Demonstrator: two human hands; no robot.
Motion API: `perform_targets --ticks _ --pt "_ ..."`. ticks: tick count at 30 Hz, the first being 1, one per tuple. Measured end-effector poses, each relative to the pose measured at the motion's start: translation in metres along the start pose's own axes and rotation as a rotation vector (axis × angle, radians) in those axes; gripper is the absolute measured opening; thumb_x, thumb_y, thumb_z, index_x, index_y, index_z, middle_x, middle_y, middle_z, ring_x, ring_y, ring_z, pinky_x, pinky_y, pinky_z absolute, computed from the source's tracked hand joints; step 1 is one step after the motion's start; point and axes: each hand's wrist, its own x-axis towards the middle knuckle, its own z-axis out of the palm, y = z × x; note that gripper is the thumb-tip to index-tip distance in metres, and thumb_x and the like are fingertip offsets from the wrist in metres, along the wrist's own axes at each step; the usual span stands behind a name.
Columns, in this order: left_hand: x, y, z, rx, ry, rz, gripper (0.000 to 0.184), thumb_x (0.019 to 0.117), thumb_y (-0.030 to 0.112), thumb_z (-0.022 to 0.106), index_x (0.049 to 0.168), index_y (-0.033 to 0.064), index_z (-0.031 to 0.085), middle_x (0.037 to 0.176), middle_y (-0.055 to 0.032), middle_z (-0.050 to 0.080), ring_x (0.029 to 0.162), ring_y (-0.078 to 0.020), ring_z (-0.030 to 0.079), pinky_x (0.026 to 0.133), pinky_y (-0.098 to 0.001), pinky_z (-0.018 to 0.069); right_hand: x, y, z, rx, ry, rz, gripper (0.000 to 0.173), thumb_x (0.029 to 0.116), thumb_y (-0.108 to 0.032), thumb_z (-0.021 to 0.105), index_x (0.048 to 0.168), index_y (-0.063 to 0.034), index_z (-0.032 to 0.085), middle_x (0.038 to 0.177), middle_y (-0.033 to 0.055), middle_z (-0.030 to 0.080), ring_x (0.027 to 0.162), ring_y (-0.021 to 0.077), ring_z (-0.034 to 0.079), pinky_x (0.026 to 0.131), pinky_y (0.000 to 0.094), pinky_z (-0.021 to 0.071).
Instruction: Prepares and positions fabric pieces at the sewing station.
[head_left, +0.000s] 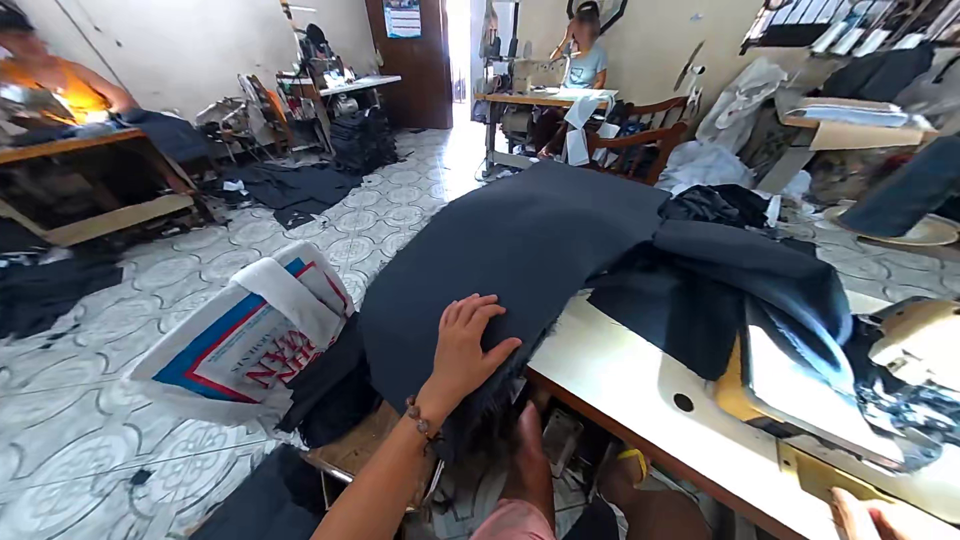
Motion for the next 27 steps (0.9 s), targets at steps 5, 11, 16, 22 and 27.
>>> perform_targets --ticks 5,11,16,22,27 --pt "0.003 0.009 -0.011 0.044 -0.08 -0.007 0.042 0.0929 0.042 0.071 0.116 0.0078 0.074 0.135 -0.0154 0.063 0.132 -0.0388 0.054 0.109 -0.0601 0.0417 0.0 -0.006 -0.001 -0.003 0.006 -0.074 0.043 0.102 -0.023 0.056 0.081 0.0132 0.066 0.078 0.0299 0.064 0.074 0.039 0.064 0.071 0.0541 0.0493" --pt "0.015 0.037 -0.025 0.133 -0.232 -0.006 0.021 0.0964 0.02 0.072 0.103 -0.0004 0.071 0.1 -0.0179 0.069 0.089 -0.0329 0.07 0.081 -0.0514 0.0585 0.001 -0.007 0.003 0.001 0.089 -0.078 0.047 0.1001 -0.032 0.054 0.075 0.0068 0.066 0.074 0.0245 0.064 0.07 0.0394 0.063 0.064 0.0575 0.0465" --pt "0.016 0.043 -0.029 0.132 -0.245 -0.067 0.019 0.1018 0.013 0.064 0.103 -0.0042 0.071 0.096 -0.0201 0.07 0.09 -0.0347 0.07 0.083 -0.054 0.057 -0.001 -0.012 0.0 0.009 0.079 -0.02 0.049 0.0996 -0.037 0.053 0.079 0.0044 0.069 0.078 0.0245 0.065 0.075 0.0432 0.065 0.064 0.0634 0.045" --pt "0.015 0.048 -0.054 0.004 -0.318 -0.177 0.022 0.1059 0.022 0.059 0.105 0.0019 0.068 0.091 -0.0186 0.068 0.078 -0.0322 0.066 0.072 -0.0522 0.0544 0.0 -0.011 0.001 -0.002 0.07 0.013 0.047 0.0991 -0.038 0.054 0.08 0.0026 0.069 0.08 0.0239 0.066 0.077 0.0437 0.066 0.065 0.0649 0.0451" --pt "0.045 0.053 -0.053 0.132 -0.33 -0.34 0.032 0.1118 0.021 0.042 0.12 -0.0058 0.059 0.105 -0.0302 0.066 0.097 -0.0465 0.066 0.086 -0.0621 0.0516 0.002 -0.011 0.0 -0.013 0.064 0.005 0.045 0.099 -0.037 0.055 0.081 0.0022 0.07 0.081 0.0235 0.067 0.079 0.0431 0.066 0.066 0.0642 0.0454"
